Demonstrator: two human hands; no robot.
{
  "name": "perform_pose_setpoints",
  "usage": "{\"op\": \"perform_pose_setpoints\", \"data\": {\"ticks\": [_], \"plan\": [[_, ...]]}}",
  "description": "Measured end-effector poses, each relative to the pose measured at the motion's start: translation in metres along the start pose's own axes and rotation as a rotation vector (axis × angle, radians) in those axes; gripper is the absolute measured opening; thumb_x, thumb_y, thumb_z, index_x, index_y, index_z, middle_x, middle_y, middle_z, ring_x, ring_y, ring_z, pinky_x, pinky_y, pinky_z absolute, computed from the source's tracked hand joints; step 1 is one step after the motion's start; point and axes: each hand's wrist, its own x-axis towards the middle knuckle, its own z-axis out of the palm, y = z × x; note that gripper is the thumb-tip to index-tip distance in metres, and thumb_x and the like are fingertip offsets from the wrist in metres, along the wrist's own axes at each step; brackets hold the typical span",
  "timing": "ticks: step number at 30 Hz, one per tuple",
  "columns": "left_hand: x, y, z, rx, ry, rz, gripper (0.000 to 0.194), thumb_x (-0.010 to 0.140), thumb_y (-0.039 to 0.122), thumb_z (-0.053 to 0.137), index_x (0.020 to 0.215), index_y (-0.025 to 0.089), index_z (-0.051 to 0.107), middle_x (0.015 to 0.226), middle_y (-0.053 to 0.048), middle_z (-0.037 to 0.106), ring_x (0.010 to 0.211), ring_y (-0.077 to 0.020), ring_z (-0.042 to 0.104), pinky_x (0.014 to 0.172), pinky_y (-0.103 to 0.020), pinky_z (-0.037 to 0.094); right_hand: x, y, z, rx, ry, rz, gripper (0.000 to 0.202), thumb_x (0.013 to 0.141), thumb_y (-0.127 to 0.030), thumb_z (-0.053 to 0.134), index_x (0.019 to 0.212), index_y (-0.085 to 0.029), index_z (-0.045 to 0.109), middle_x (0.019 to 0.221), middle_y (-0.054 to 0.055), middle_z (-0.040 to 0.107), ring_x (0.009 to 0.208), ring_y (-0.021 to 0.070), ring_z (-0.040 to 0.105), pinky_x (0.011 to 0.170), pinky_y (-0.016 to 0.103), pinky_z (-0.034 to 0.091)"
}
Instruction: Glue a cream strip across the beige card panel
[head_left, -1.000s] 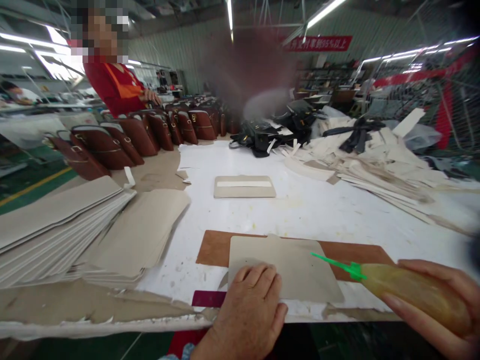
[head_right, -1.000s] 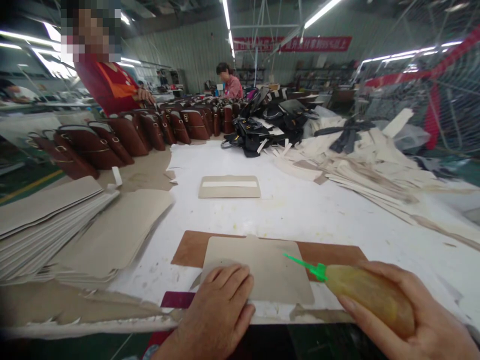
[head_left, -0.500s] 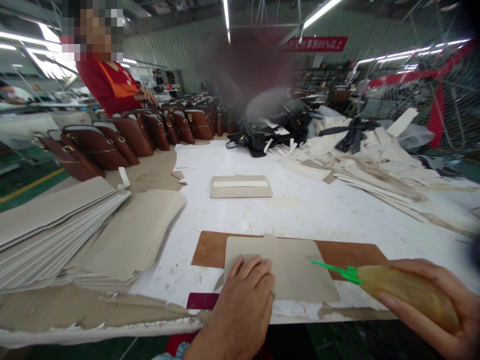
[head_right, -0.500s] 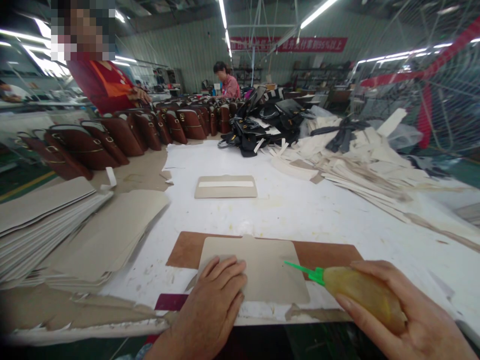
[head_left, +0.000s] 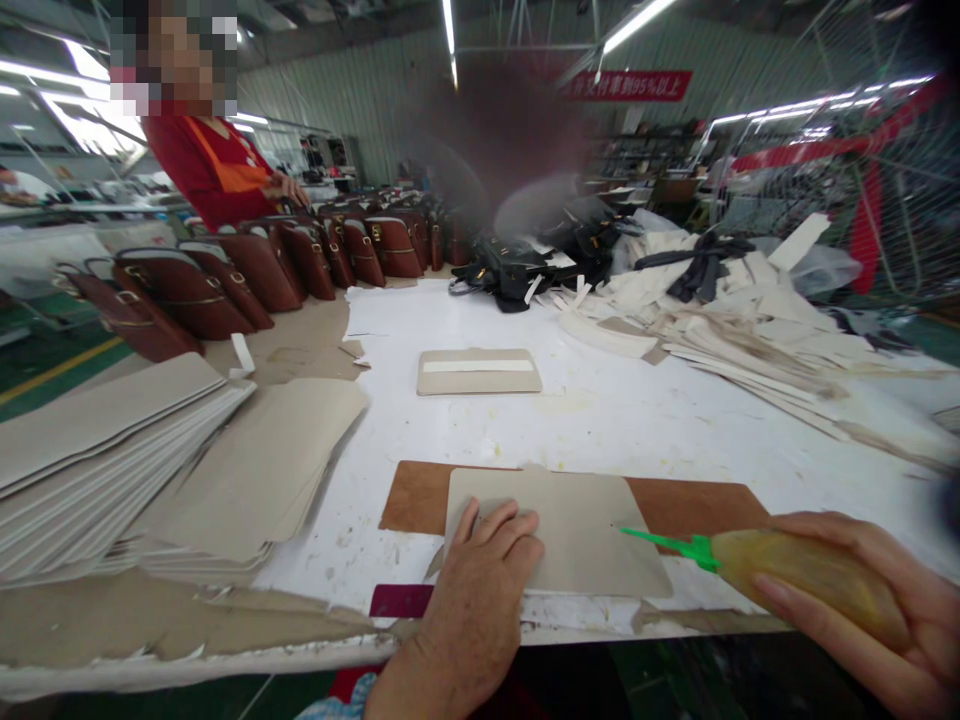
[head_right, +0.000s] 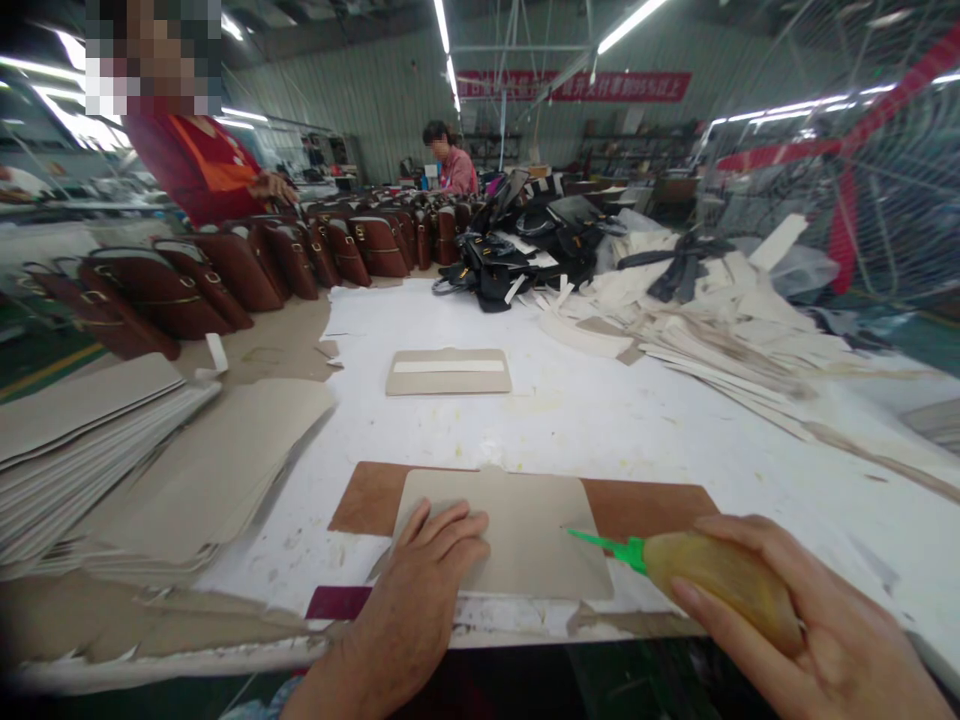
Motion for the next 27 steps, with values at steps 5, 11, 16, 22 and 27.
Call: {"op": "perform_pose_setpoints", "data": {"ticks": [5, 11, 16, 22, 27], "plan": [[-0.002, 0.005, -0.006, 0.038, 0.020, 0.032, 0.048, 0.092, 0.004, 0.045, 0.133, 0.024, 0.061, 0.158, -0.001, 0.056, 0.155, -0.0244, 0.038, 0.134, -0.064, 0.018, 0.003, -0.008, -0.001, 0.015, -0.047, 0.130, 0.059, 0.079, -0.091, 0.065, 0.110, -0.040, 0.065, 0.099, -0.004, 0.072, 0.085, 0.0331, 0.069, 0.072, 0.052, 0.059], [-0.009, 0.016, -0.009, 0.055, 0.106, 0.062, 0.022, 0.106, 0.024, 0.055, 0.128, 0.023, 0.060, 0.156, -0.004, 0.056, 0.152, -0.0276, 0.041, 0.133, -0.066, 0.023, 0.005, -0.063, -0.008, 0.022, -0.072, 0.206, 0.049, 0.090, -0.079, 0.057, 0.109, -0.035, 0.062, 0.093, -0.004, 0.068, 0.082, 0.0311, 0.064, 0.079, 0.050, 0.047], [-0.008, 0.019, -0.008, 0.114, 0.166, 0.106, 0.026, 0.102, 0.025, 0.067, 0.126, 0.018, 0.060, 0.147, -0.011, 0.058, 0.141, -0.0317, 0.050, 0.127, -0.062, 0.038, 0.010, -0.077, -0.012, 0.031, -0.085, 0.214, 0.051, 0.090, -0.080, 0.056, 0.105, -0.033, 0.063, 0.088, -0.005, 0.068, 0.082, 0.0292, 0.062, 0.078, 0.047, 0.045], [-0.006, 0.023, -0.006, 0.170, 0.100, 0.066, 0.028, 0.101, 0.026, 0.071, 0.125, 0.018, 0.060, 0.122, -0.007, 0.064, 0.112, -0.0320, 0.058, 0.095, -0.060, 0.058, 0.016, -0.078, -0.013, 0.000, -0.104, 0.188, 0.048, 0.090, -0.079, 0.055, 0.103, -0.034, 0.063, 0.083, -0.005, 0.068, 0.078, 0.0296, 0.062, 0.076, 0.047, 0.043], [-0.008, 0.020, -0.003, 0.163, 0.119, 0.084, 0.030, 0.100, 0.023, 0.071, 0.127, 0.017, 0.059, 0.123, -0.007, 0.063, 0.113, -0.0308, 0.057, 0.099, -0.057, 0.058, 0.021, -0.084, -0.016, -0.021, -0.154, 0.206, 0.049, 0.091, -0.079, 0.057, 0.105, -0.033, 0.064, 0.082, -0.004, 0.070, 0.080, 0.0315, 0.063, 0.075, 0.047, 0.044]]}}
